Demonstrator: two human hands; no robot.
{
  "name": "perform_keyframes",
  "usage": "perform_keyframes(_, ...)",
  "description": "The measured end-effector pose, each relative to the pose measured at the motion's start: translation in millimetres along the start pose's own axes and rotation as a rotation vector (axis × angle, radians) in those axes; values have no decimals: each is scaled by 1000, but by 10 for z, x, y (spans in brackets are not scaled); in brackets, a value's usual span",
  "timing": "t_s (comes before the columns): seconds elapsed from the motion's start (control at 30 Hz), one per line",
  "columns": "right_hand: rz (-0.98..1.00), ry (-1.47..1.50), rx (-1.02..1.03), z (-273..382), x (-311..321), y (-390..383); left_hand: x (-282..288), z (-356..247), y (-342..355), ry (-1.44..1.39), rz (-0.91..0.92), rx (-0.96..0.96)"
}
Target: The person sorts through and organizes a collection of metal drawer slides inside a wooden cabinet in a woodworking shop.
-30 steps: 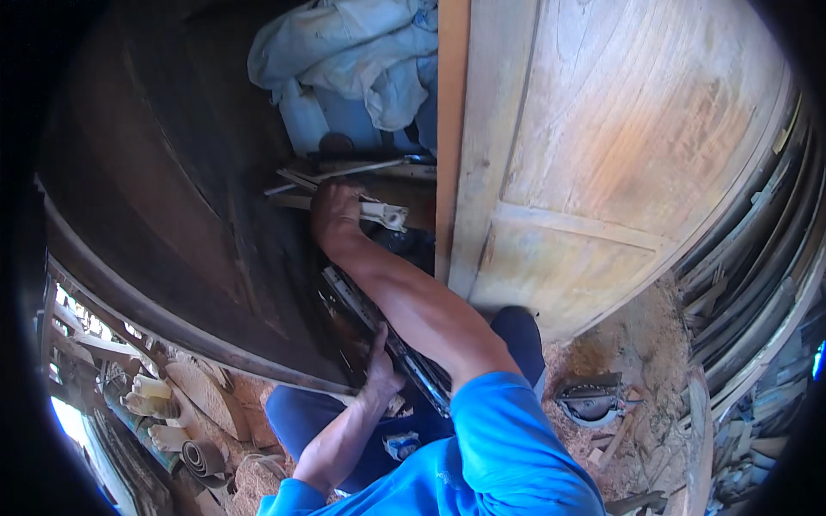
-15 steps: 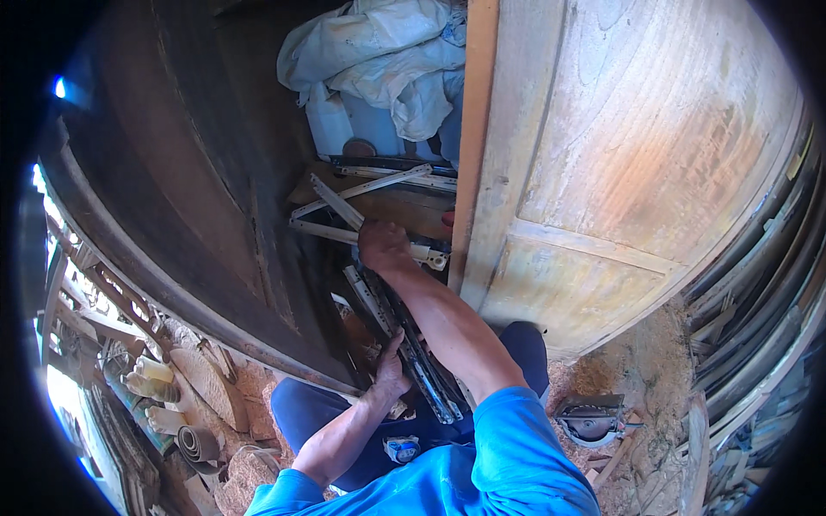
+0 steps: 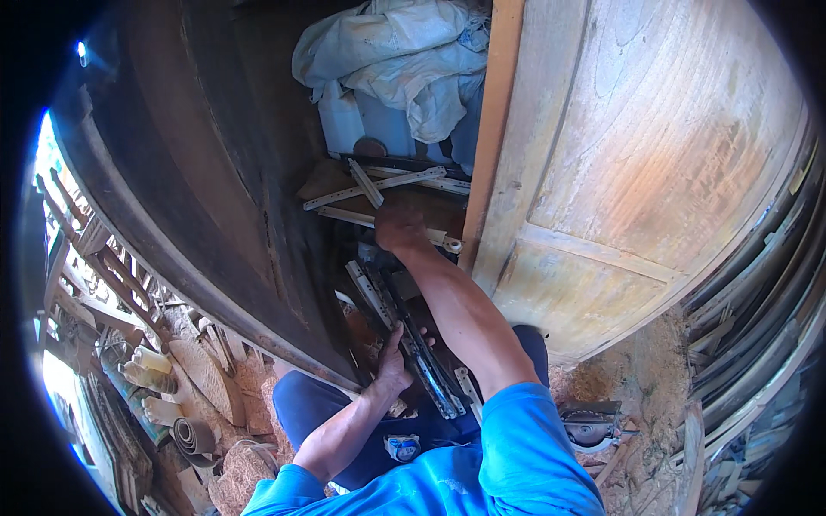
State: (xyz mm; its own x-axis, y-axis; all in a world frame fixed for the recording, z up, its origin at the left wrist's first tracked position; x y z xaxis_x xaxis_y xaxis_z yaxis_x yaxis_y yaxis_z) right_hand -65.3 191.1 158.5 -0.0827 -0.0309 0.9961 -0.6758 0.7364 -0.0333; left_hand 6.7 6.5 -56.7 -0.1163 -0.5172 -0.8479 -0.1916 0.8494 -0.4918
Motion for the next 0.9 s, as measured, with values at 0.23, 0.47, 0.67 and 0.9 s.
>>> perform_keyframes(0.23, -31, -22, -59, -112, -85, -758, -7, -59, 61, -11, -35, 1)
perform_keyframes(0.47, 242, 718, 20, -181, -843, -1858, 131, -140, 110, -81, 38, -129)
perform_keyframes(0.67, 341, 1407, -86, -269, -1319, -2350, -63, 17, -164, 118, 212, 38)
perform_keyframes(0.9, 281, 1587, -301, -379, -1450, -2723, -94, 171, -443, 136, 251, 162)
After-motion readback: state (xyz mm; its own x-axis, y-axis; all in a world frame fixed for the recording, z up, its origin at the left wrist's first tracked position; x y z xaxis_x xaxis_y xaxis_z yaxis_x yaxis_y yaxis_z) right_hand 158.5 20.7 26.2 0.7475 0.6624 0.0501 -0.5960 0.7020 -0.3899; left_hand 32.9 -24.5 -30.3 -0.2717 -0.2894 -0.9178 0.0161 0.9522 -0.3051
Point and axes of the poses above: each hand's wrist, its own y-axis towards the middle knuckle, its own x-axis out of the back of the hand, z = x × y, the point moved 5 cm from there along y, towards the middle knuckle, and after that the axes turned 11 degrees about -y, right-handed, at the moved point
